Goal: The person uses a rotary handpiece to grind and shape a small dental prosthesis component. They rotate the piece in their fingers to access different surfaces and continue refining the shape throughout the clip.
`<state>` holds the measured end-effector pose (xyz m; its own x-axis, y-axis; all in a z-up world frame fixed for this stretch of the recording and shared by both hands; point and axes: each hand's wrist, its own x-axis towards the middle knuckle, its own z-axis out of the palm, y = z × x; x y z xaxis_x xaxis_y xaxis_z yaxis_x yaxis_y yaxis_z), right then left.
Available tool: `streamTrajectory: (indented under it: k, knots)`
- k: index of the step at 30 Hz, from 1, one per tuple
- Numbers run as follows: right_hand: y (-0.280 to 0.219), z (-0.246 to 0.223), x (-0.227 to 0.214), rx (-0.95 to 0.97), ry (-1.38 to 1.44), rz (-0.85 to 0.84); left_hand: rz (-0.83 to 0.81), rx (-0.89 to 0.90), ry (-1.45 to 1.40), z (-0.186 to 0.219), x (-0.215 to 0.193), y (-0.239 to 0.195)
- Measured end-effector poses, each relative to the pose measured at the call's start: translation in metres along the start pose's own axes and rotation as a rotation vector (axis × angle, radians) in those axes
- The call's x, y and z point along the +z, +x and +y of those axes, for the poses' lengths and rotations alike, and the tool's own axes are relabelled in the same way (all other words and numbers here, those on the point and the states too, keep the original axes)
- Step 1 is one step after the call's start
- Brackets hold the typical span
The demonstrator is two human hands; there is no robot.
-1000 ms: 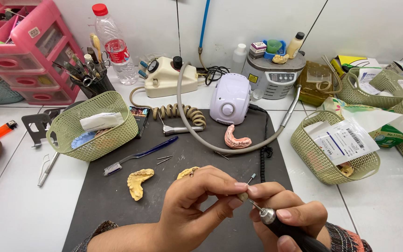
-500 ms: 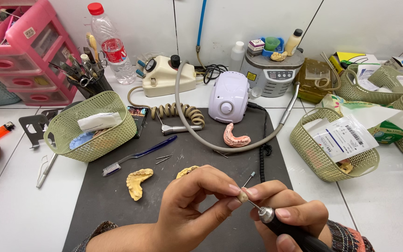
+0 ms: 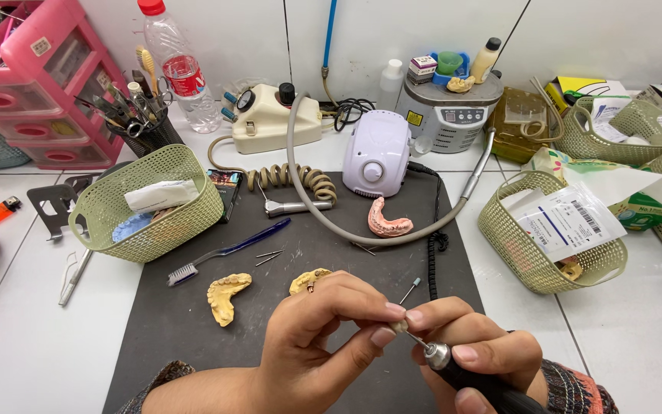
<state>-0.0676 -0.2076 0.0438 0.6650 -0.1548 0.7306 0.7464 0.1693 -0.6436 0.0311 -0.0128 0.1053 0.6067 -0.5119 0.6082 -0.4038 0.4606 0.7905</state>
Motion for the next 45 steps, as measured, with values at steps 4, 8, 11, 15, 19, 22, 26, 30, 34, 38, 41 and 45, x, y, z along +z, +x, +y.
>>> streamTrajectory:
  k: [4,8,11,15,19,22,26,30,34,38,41,45]
  knots:
    - [-0.001,0.001,-0.001,0.006,0.023,0.003,0.014,0.015,0.056,-0.001,0.001,0.0]
    - [-0.003,0.0,-0.001,0.042,0.07,0.008,0.019,0.027,0.027,-0.003,0.001,0.0]
    - [-0.003,0.002,-0.001,0.036,0.063,0.014,0.041,-0.03,-0.061,-0.005,0.004,-0.002]
    - [-0.001,0.007,0.002,0.007,0.022,0.02,0.06,-0.069,-0.157,-0.007,0.007,-0.003]
    - [-0.001,0.01,0.006,-0.018,0.015,0.049,0.057,-0.091,-0.183,-0.009,0.006,-0.004]
    - [0.0,0.011,0.009,-0.019,-0.009,0.061,0.062,-0.083,-0.184,-0.011,0.005,-0.005]
    - [0.007,0.019,0.011,-0.09,-0.035,0.053,0.062,-0.071,-0.198,-0.014,0.005,-0.005]
    - [0.008,0.021,0.01,-0.121,-0.034,0.03,0.061,-0.051,-0.187,-0.016,0.005,-0.005]
    - [0.005,0.021,0.012,-0.118,-0.049,0.059,0.053,-0.023,-0.153,-0.016,0.005,-0.005]
    - [0.002,0.019,0.013,-0.1,-0.073,0.072,0.06,0.001,-0.118,-0.016,0.006,-0.005]
    - [0.0,0.015,0.013,-0.065,-0.087,0.085,0.06,0.013,-0.091,-0.016,0.007,-0.004]
    - [0.001,0.016,0.012,-0.09,-0.088,0.075,0.069,0.022,-0.087,-0.017,0.009,-0.004]
